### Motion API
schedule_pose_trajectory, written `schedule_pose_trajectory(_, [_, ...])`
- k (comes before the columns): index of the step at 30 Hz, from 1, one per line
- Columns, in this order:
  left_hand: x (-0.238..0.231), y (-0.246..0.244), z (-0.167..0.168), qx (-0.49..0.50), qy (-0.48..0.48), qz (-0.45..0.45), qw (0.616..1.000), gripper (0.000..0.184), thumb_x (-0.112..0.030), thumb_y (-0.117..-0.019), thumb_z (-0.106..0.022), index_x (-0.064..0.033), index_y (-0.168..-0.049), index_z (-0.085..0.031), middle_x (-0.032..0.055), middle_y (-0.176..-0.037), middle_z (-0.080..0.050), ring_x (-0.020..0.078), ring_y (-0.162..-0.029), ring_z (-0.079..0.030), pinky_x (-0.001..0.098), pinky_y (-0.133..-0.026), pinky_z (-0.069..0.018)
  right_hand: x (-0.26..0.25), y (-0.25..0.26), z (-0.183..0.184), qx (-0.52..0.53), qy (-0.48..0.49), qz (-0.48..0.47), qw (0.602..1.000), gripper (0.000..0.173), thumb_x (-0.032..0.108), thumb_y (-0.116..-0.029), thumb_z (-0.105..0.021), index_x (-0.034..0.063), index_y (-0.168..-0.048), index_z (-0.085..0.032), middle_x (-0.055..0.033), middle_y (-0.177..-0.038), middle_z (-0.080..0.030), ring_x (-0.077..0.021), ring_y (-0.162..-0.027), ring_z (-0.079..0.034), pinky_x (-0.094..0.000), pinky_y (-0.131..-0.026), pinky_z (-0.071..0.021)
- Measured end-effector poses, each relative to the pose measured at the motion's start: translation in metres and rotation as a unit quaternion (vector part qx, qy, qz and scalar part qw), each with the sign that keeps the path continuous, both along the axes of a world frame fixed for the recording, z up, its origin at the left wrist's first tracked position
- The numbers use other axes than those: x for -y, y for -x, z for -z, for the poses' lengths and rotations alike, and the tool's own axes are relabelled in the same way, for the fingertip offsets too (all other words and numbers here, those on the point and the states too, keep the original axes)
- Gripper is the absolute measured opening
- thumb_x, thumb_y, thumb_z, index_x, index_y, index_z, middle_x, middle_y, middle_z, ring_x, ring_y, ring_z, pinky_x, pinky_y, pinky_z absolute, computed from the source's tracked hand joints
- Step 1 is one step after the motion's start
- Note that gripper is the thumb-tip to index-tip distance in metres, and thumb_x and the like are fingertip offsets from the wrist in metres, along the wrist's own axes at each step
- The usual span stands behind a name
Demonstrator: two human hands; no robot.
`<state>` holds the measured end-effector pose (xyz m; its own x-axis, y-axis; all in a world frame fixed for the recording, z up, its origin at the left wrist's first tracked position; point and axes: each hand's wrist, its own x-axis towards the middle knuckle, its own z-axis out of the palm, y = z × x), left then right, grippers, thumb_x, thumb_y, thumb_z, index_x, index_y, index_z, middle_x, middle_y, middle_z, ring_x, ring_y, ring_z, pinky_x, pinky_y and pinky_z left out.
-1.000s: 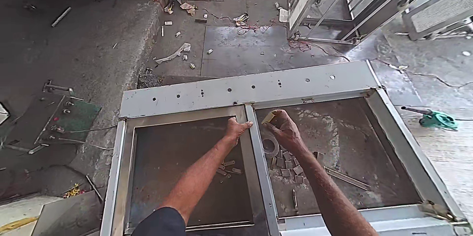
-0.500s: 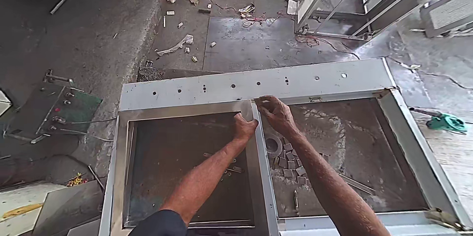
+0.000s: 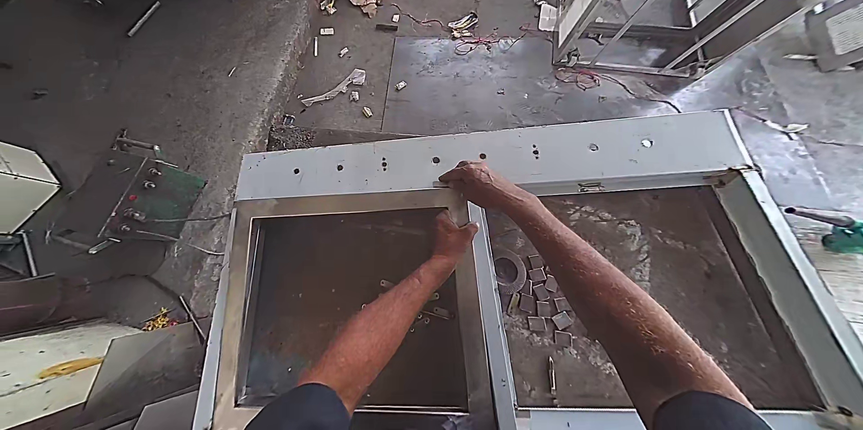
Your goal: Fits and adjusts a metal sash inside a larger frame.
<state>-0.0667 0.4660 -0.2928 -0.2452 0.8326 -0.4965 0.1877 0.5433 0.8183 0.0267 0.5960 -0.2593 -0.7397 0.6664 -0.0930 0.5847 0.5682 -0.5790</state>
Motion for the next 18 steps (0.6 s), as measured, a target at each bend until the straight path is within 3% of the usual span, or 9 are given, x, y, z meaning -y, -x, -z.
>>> schedule_pose_trajectory(3, [-0.001, 0.001, 0.002, 0.002, -0.005, 0.002, 1.000, 0.051, -0.021, -0.0846, -0.082, 0.0075, -0.121, -0.061, 0.0229, -0.115, -0.068, 0.0288, -0.110, -0.067, 0.0453, -0.097, -0.0545, 0.001, -0.001, 0.004, 0.014, 0.004, 0.000, 1.000, 0.027, 0.012, -0.1023, -0.055, 0.0144, -0.118, -0.077, -0.0104, -0.112, -0.073, -0.0279, -0.110, -0.067, -0.0499, -0.098, -0.0508])
schedule_pose_trajectory(5, [0.000, 0.002, 0.001, 0.008, -0.001, 0.007, 1.000, 0.052, -0.021, -0.0853, -0.082, 0.0082, -0.122, -0.060, 0.0235, -0.117, -0.068, 0.0292, -0.111, -0.067, 0.0454, -0.099, -0.0541, 0.004, -0.004, 0.004, -0.007, -0.008, 0.026, 1.000, 0.031, 0.014, -0.1009, -0.058, 0.0149, -0.128, -0.073, -0.0105, -0.122, -0.070, -0.0287, -0.118, -0.062, -0.0505, -0.104, -0.0470])
schedule_pose_trajectory(7, [-0.001, 0.002, 0.000, 0.016, 0.004, 0.007, 1.000, 0.054, -0.021, -0.0860, -0.082, 0.0085, -0.125, -0.059, 0.0245, -0.119, -0.067, 0.0301, -0.113, -0.066, 0.0457, -0.100, -0.0533, 0.007, -0.010, -0.001, -0.041, -0.008, 0.065, 0.997, 0.037, 0.011, -0.1005, -0.059, 0.0135, -0.136, -0.067, -0.0137, -0.127, -0.067, -0.0307, -0.118, -0.063, -0.0517, -0.102, -0.0495])
schedule_pose_trajectory(9, [-0.001, 0.003, 0.001, 0.030, 0.004, 0.004, 1.000, 0.055, -0.020, -0.0858, -0.082, 0.0086, -0.125, -0.058, 0.0247, -0.120, -0.066, 0.0302, -0.113, -0.066, 0.0457, -0.100, -0.0534, 0.010, -0.019, -0.005, -0.082, 0.003, 0.102, 0.991, 0.036, 0.011, -0.1012, -0.061, 0.0109, -0.137, -0.065, -0.0132, -0.126, -0.068, -0.0281, -0.106, -0.068, -0.0486, -0.093, -0.0554])
schedule_pose_trajectory(12, [0.000, 0.005, 0.007, 0.068, -0.002, -0.005, 0.998, 0.050, -0.018, -0.0850, -0.083, 0.0076, -0.121, -0.060, 0.0219, -0.113, -0.069, 0.0269, -0.106, -0.069, 0.0432, -0.095, -0.0566, 0.027, -0.039, -0.007, -0.129, 0.032, 0.167, 0.977, 0.035, 0.017, -0.1023, -0.061, 0.0134, -0.137, -0.064, -0.0072, -0.126, -0.069, -0.0203, -0.102, -0.070, -0.0424, -0.088, -0.0589])
schedule_pose_trajectory(18, [-0.002, 0.009, 0.010, 0.140, 0.010, -0.019, 0.990, 0.043, -0.015, -0.0858, -0.084, 0.0078, -0.115, -0.062, 0.0176, -0.100, -0.072, 0.0207, -0.088, -0.073, 0.0373, -0.083, -0.0621, 0.084, -0.112, 0.014, -0.173, 0.059, 0.341, 0.922, 0.033, 0.021, -0.1014, -0.063, 0.0142, -0.133, -0.067, -0.0049, -0.123, -0.071, -0.0134, -0.105, -0.071, -0.0352, -0.093, -0.0594])
